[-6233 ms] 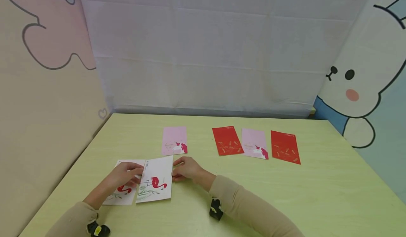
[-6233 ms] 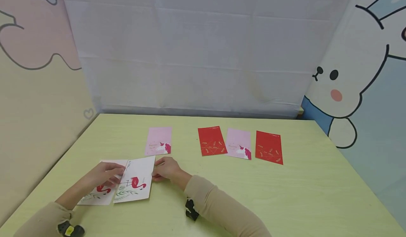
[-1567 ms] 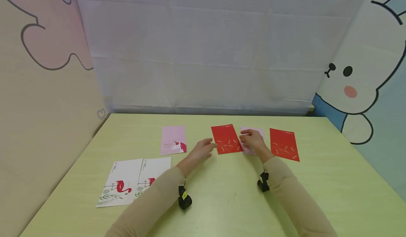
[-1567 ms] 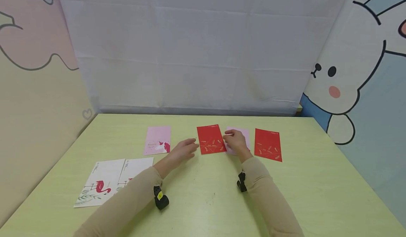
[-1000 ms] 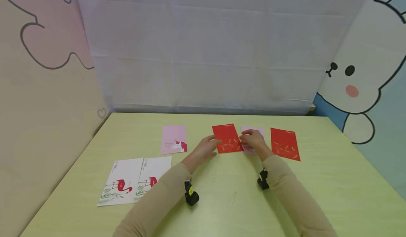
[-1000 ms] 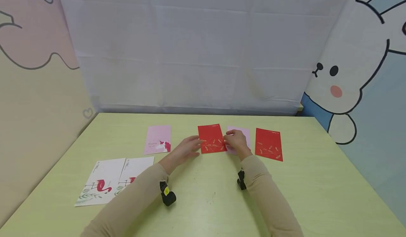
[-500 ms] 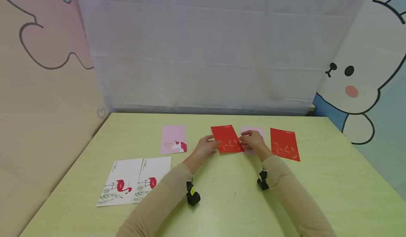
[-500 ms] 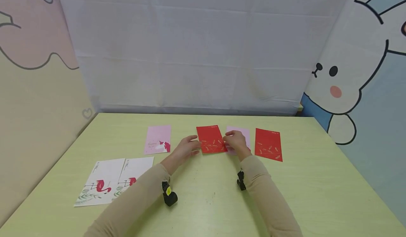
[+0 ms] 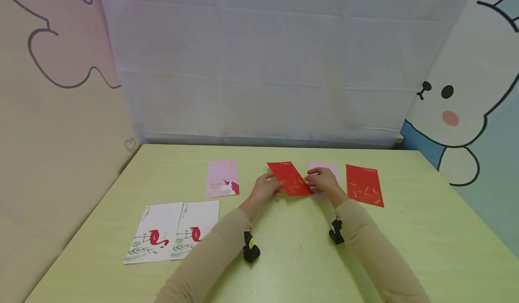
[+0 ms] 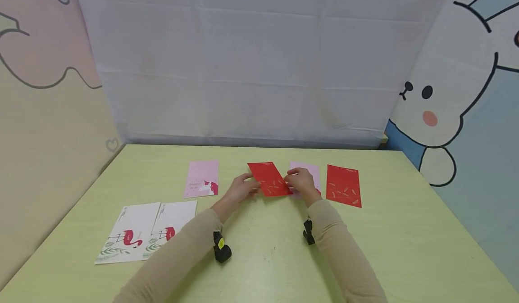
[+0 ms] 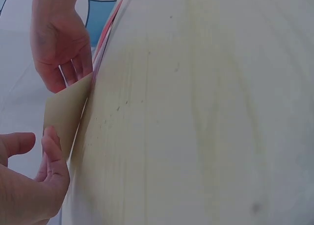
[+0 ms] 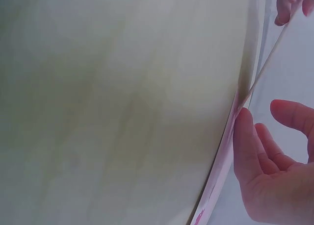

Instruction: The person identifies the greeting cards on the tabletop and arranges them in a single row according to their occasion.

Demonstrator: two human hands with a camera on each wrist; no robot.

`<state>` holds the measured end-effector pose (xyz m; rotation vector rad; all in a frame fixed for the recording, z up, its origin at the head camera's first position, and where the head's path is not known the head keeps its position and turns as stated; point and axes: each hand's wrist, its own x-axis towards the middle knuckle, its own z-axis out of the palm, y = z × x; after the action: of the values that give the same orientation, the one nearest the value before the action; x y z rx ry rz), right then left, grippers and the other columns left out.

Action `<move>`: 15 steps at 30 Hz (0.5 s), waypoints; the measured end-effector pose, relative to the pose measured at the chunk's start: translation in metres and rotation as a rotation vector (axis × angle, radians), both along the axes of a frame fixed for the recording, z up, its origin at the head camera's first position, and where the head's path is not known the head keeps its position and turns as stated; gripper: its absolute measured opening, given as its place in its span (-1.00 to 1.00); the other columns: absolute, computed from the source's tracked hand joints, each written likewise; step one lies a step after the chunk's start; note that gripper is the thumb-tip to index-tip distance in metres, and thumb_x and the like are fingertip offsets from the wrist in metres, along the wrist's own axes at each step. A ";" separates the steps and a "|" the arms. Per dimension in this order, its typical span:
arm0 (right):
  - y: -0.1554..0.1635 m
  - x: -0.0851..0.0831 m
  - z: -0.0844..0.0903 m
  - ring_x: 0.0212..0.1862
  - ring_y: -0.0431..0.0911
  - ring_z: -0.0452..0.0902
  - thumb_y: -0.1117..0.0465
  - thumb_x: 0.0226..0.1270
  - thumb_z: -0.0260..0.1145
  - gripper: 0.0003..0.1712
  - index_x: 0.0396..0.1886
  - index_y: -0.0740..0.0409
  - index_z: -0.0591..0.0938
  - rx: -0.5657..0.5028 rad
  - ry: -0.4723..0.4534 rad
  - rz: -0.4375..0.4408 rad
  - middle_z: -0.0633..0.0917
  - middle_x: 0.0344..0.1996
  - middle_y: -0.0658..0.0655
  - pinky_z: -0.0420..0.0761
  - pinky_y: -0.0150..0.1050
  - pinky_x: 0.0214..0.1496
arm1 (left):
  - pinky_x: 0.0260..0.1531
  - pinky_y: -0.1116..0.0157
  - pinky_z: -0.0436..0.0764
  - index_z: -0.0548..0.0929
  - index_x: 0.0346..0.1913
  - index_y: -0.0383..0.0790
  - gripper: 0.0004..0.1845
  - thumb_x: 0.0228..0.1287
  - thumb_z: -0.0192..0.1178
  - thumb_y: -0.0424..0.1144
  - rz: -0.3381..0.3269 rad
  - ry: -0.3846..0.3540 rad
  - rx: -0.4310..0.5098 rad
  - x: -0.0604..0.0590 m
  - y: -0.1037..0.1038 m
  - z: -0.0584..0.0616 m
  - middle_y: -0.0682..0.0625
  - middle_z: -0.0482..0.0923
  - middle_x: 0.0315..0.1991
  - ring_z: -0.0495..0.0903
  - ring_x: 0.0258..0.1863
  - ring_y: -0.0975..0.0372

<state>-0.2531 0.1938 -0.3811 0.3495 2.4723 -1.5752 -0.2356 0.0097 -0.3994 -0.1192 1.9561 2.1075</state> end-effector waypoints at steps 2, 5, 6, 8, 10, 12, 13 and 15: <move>0.000 0.000 0.000 -0.28 -0.03 0.56 0.29 0.21 0.13 -0.60 0.03 0.38 0.41 -0.001 -0.001 -0.001 0.55 -0.17 0.31 0.56 -0.23 -0.27 | -0.47 0.33 0.57 0.19 0.21 -0.44 -0.44 0.17 0.11 -0.40 0.006 -0.007 -0.010 0.000 0.002 0.000 -0.12 0.57 -0.47 0.55 -0.60 0.24; -0.001 0.001 0.001 -0.28 -0.03 0.56 0.29 0.20 0.13 -0.60 0.03 0.37 0.42 0.003 -0.001 -0.006 0.55 -0.17 0.31 0.56 -0.23 -0.27 | -0.52 0.35 0.57 0.19 0.22 -0.40 -0.44 0.16 0.11 -0.41 0.021 -0.029 -0.019 0.000 0.005 -0.001 -0.11 0.56 -0.51 0.54 -0.63 0.24; -0.001 0.001 0.001 -0.28 -0.02 0.56 0.29 0.21 0.13 -0.60 0.03 0.37 0.42 0.007 -0.002 -0.004 0.55 -0.17 0.31 0.56 -0.23 -0.27 | -0.53 0.36 0.57 0.19 0.22 -0.39 -0.44 0.16 0.11 -0.42 0.026 -0.033 -0.023 0.000 0.005 -0.001 -0.11 0.56 -0.52 0.54 -0.64 0.24; -0.001 0.002 0.001 -0.28 -0.02 0.56 0.29 0.21 0.13 -0.60 0.04 0.37 0.42 0.011 -0.006 -0.002 0.55 -0.17 0.31 0.56 -0.22 -0.27 | -0.55 0.36 0.57 0.19 0.22 -0.38 -0.44 0.16 0.11 -0.43 0.033 -0.037 -0.023 0.000 0.006 -0.001 -0.11 0.55 -0.52 0.54 -0.65 0.24; -0.001 0.002 0.002 -0.27 -0.01 0.56 0.27 0.22 0.13 -0.60 0.04 0.35 0.42 0.017 -0.018 -0.003 0.55 -0.17 0.30 0.56 -0.22 -0.26 | -0.56 0.37 0.56 0.20 0.22 -0.37 -0.44 0.15 0.11 -0.44 0.040 -0.038 -0.026 0.001 0.006 0.000 -0.10 0.54 -0.53 0.53 -0.66 0.25; -0.001 0.003 0.003 -0.27 -0.01 0.55 0.26 0.22 0.12 -0.60 0.05 0.34 0.42 0.022 -0.032 -0.002 0.55 -0.17 0.29 0.56 -0.22 -0.26 | -0.57 0.37 0.56 0.20 0.22 -0.36 -0.44 0.14 0.10 -0.46 0.043 -0.033 -0.025 0.002 0.005 0.000 -0.11 0.53 -0.53 0.53 -0.67 0.25; -0.001 0.003 0.003 -0.27 -0.01 0.55 0.25 0.22 0.12 -0.60 0.05 0.33 0.42 0.025 -0.039 -0.001 0.55 -0.17 0.28 0.56 -0.22 -0.27 | -0.57 0.37 0.56 0.21 0.22 -0.37 -0.45 0.14 0.09 -0.47 0.043 -0.030 -0.025 0.002 0.005 0.001 -0.11 0.52 -0.54 0.52 -0.67 0.25; -0.002 0.003 0.004 -0.27 -0.01 0.55 0.24 0.22 0.13 -0.60 0.05 0.31 0.43 0.029 -0.053 0.001 0.55 -0.17 0.27 0.56 -0.22 -0.28 | -0.56 0.36 0.56 0.21 0.22 -0.36 -0.45 0.14 0.08 -0.49 0.041 -0.027 -0.024 0.003 0.004 0.001 -0.10 0.52 -0.55 0.51 -0.66 0.25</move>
<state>-0.2500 0.1921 -0.3768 0.3891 2.4567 -1.5113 -0.2326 0.0135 -0.3980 -0.1932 1.9803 2.0963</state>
